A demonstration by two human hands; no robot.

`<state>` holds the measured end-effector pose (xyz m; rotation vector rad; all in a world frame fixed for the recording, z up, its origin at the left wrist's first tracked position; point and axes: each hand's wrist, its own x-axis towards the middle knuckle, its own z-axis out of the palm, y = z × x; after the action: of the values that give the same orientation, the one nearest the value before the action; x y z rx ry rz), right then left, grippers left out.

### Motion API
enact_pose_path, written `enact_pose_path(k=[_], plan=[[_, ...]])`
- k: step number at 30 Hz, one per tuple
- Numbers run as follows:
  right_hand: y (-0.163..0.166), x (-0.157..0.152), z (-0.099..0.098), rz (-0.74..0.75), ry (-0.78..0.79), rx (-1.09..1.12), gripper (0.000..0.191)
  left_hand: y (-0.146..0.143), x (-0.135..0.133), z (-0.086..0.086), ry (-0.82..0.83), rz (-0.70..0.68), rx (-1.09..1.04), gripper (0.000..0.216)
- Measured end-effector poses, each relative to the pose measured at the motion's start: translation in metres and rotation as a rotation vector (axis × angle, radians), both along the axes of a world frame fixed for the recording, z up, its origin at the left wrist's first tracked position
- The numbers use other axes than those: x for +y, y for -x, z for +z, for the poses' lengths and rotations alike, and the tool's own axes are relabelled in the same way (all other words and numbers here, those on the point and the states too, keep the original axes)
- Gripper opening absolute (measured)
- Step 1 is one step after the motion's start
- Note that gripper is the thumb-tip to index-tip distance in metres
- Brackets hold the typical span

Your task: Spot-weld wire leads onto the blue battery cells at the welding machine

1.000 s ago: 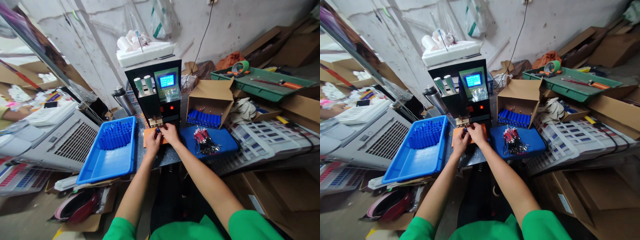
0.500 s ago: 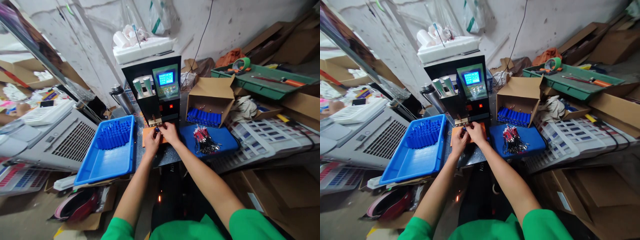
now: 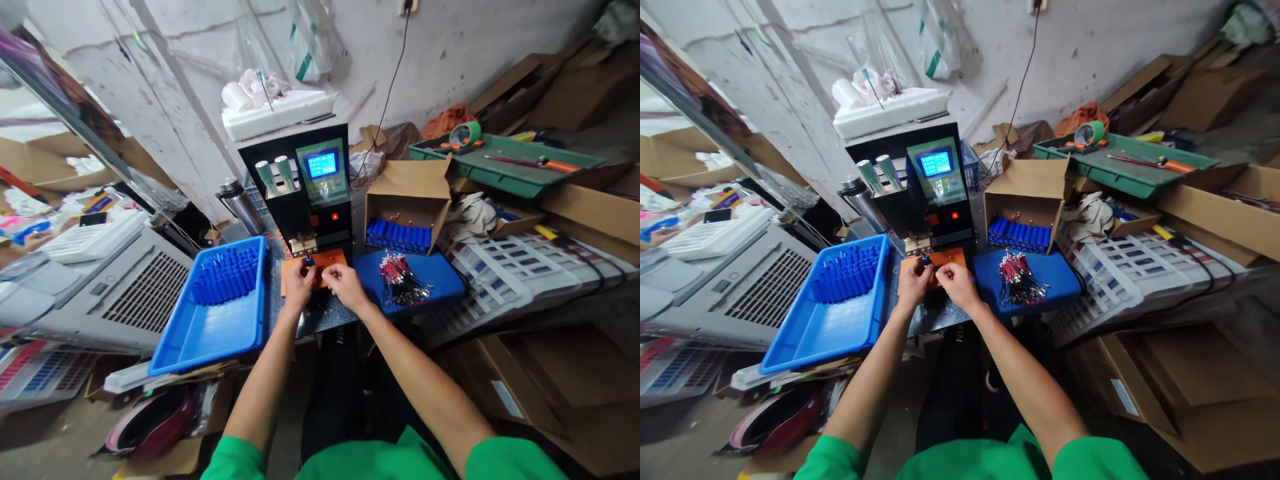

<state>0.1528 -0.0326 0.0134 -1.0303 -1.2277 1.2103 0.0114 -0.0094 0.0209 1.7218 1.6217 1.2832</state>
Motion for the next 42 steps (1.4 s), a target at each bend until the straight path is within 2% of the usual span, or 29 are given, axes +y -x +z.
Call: enact_pose_path(k=[2, 4, 6, 8, 10, 13, 16, 21, 26, 30, 35, 39, 42], plan=[[-0.011, -0.028, -0.006, 0.034, 0.006, 0.003, 0.016, 0.002, 0.001, 0.001, 0.002, 0.006, 0.023, 0.016], [-0.023, -0.061, -0.019, 0.077, 0.044, 0.009, 0.016, 0.004, -0.001, 0.002, 0.01, -0.002, 0.027, 0.018], [-0.037, -0.095, -0.042, 0.134, 0.092, 0.004, 0.017, 0.002, -0.003, 0.003, 0.036, -0.015, -0.014, 0.022], [-0.051, -0.128, -0.074, 0.114, 0.156, -0.032, 0.019, -0.008, -0.006, 0.005, 0.057, -0.06, -0.082, 0.031], [-0.066, -0.158, -0.11, 0.052, 0.223, -0.067, 0.02, -0.026, -0.006, 0.008, 0.052, -0.13, -0.105, 0.041], [-0.087, -0.194, -0.159, -0.061, 0.297, -0.2, 0.024, -0.069, 0.008, 0.011, 0.006, -0.22, -0.097, 0.043], [-0.102, -0.213, -0.185, -0.1, 0.361, -0.269, 0.025, -0.117, 0.042, 0.01, -0.11, -0.279, -0.029, 0.039], [-0.102, -0.21, -0.187, -0.118, 0.375, -0.284, 0.023, -0.174, 0.106, -0.002, -0.293, -0.365, 0.328, 0.038], [-0.095, -0.204, -0.187, -0.1, 0.356, -0.324, 0.022, -0.187, 0.134, -0.018, -0.344, -0.467, 0.708, 0.046], [-0.098, -0.208, -0.191, -0.121, 0.36, -0.33, 0.022, -0.185, 0.143, -0.023, -0.339, -0.512, 0.858, 0.054], [-0.097, -0.211, -0.2, -0.109, 0.378, -0.36, 0.021, -0.185, 0.146, -0.017, -0.268, -0.533, 0.985, 0.053], [-0.095, -0.21, -0.206, -0.106, 0.336, -0.411, 0.024, -0.19, 0.137, -0.011, -0.224, -0.514, 1.016, 0.061], [-0.095, -0.213, -0.208, -0.096, 0.322, -0.445, 0.026, -0.187, 0.12, -0.005, -0.257, -0.527, 0.935, 0.072]])
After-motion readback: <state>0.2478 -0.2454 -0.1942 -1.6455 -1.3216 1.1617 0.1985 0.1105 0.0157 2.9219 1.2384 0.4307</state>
